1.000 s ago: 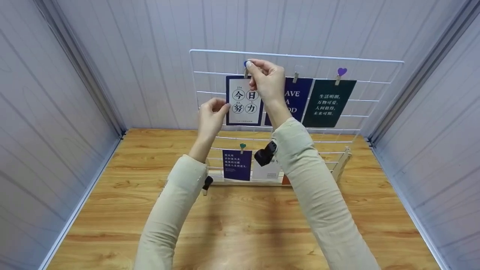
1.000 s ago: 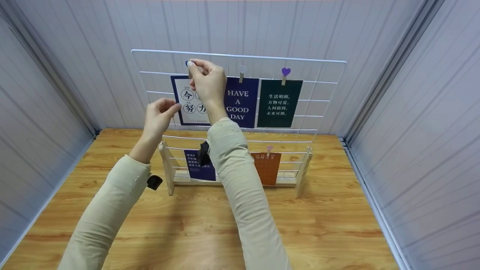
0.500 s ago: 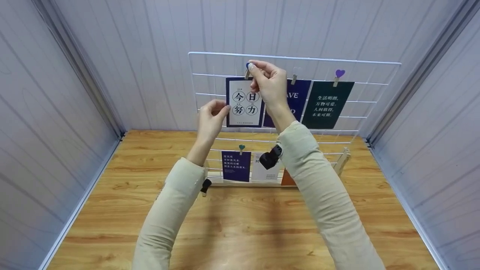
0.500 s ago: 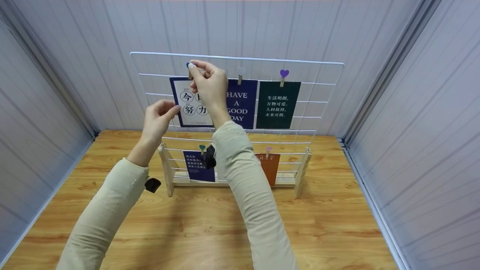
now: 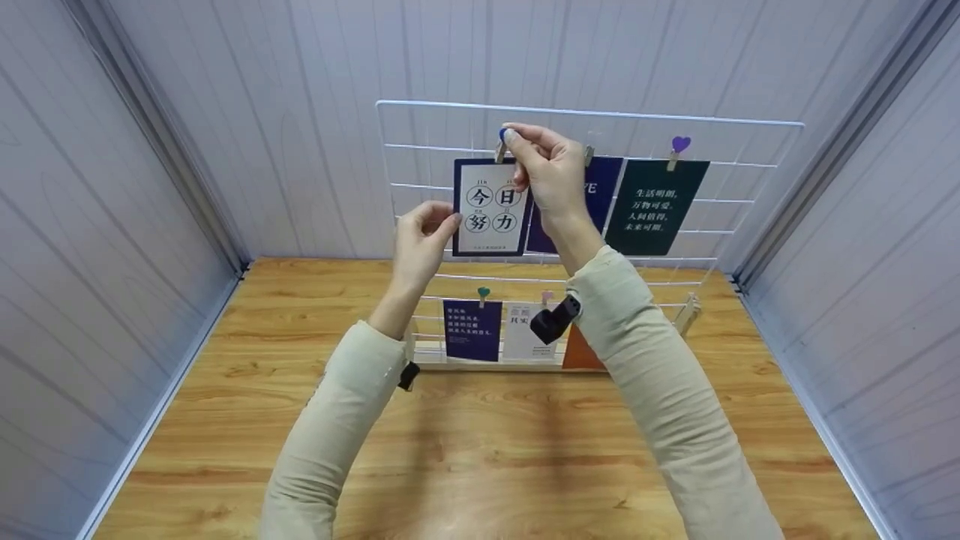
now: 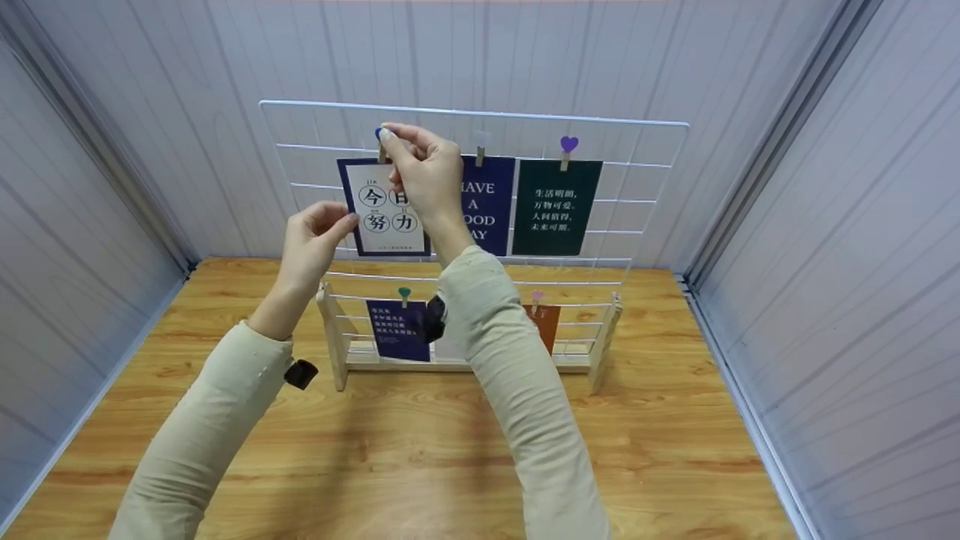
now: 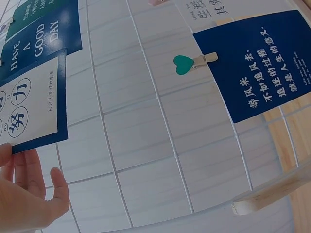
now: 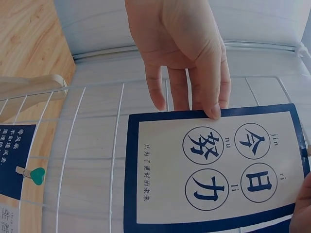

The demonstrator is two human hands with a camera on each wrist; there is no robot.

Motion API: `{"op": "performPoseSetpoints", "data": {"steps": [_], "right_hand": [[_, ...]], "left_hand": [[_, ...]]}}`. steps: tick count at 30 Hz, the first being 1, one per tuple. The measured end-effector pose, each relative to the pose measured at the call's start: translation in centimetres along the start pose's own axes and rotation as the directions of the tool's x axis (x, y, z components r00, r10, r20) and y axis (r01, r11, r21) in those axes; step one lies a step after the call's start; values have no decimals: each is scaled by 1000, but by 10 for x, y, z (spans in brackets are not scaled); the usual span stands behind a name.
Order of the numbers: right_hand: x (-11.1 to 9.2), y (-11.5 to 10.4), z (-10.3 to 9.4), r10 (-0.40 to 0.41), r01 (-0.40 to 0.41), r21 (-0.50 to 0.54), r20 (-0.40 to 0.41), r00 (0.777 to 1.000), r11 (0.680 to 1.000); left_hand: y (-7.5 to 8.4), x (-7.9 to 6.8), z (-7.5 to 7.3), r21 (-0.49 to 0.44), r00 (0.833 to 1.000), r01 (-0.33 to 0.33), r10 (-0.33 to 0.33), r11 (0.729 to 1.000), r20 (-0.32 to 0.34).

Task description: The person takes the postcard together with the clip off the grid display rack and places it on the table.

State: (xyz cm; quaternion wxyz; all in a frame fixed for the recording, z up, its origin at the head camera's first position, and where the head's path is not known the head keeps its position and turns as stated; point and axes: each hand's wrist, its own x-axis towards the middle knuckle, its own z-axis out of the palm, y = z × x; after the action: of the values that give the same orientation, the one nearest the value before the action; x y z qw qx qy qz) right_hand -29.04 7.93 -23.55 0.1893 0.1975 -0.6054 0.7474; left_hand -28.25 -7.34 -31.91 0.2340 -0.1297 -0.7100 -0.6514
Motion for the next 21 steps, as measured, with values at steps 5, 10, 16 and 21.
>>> {"op": "performPoseSetpoints", "data": {"steps": [5,10,16,21], "right_hand": [[-7,3,-9,-46,46,16,8,999,999],[-12,4,-15,-69,69,38,-8,998,997],[-17,4,-23,-75,75,43,-9,997,996],[-24,5,-31,-64,64,28,3,998,998]], "left_hand": [[0,-6,1,19,1000,-17,17,1000,16],[-1,-12,3,42,998,-39,37,998,44],[-3,-20,2,74,998,-37,34,997,50],[-7,-26,2,74,998,-44,40,996,55]]}}
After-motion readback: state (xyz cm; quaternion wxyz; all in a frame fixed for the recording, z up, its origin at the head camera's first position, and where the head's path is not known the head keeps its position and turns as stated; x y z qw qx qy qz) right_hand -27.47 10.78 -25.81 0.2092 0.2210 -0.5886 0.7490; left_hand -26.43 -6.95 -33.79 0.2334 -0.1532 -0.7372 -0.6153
